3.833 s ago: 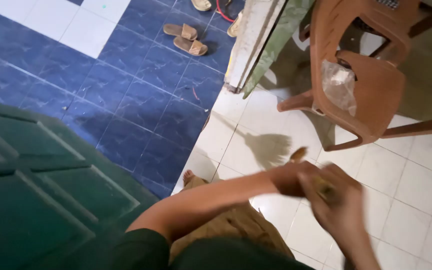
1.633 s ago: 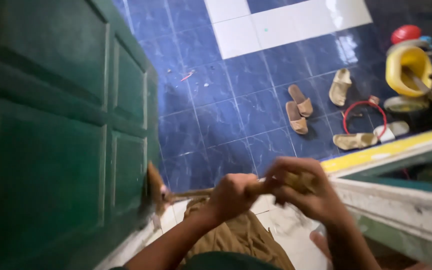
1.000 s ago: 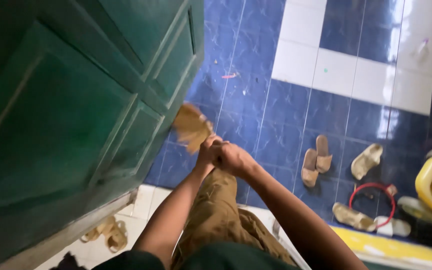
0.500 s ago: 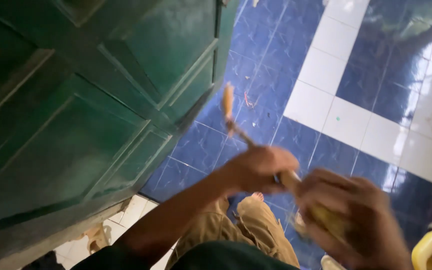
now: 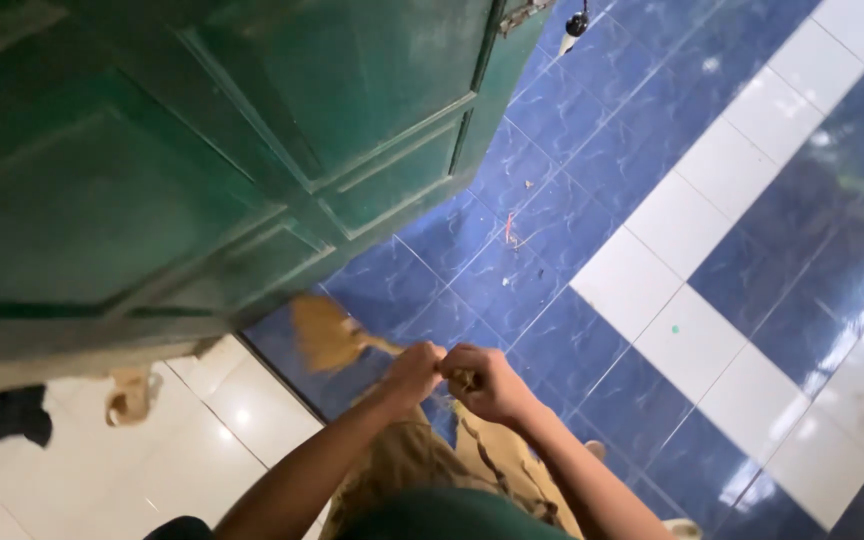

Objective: The person sweeps a tiled floor with a traditional straw broom, moving debris toward a doorway. They briefly open a green door to sweep underneath it, then continue sweeping across the room.

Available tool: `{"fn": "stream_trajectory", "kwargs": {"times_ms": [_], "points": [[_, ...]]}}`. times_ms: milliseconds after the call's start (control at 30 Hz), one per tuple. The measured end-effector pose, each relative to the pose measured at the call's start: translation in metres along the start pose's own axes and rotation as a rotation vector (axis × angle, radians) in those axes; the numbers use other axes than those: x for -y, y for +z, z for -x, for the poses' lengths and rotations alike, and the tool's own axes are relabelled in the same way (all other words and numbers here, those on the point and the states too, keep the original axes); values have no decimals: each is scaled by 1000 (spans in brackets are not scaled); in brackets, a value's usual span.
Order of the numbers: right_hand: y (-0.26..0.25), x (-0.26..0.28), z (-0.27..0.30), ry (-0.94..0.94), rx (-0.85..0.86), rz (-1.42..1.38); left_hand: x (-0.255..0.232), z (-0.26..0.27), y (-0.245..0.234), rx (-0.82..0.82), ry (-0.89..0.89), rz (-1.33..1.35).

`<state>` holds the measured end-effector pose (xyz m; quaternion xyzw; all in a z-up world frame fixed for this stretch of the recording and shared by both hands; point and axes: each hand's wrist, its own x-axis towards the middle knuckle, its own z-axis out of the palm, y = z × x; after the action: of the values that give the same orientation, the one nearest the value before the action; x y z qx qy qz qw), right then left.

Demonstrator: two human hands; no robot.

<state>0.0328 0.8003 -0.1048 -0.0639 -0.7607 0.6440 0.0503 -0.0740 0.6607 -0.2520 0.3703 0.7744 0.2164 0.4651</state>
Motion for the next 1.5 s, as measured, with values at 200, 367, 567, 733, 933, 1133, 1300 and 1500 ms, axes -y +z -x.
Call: {"fn": "stream_trajectory", "kwargs": {"times_ms": [200,367,567,733,933,1133,1300,1500], "points": [[-93,-57,43,223,122,570,-82,-97,102,-333,540,328],[-180,-105,81,-84,102,1138,-135,-214,150,10,443,728],[-229,75,123,-113,78,1179,-268,-137,118,-551,711,63],[-245,187,167,224,315,924,-323,7,66,-496,967,206],[-173,127,43,-132,255,183,-226,49,6,-321,337,53],[-75,-53,15,-37,66,-73,-38,-36,67,-518,-293,-362],[-62,-109,10,-8,-111,33,-9,-130,90,-535,-510,-46],[-126,-117,7,-51,-262,294,-161,-134,25,-429,-470,887]]}}
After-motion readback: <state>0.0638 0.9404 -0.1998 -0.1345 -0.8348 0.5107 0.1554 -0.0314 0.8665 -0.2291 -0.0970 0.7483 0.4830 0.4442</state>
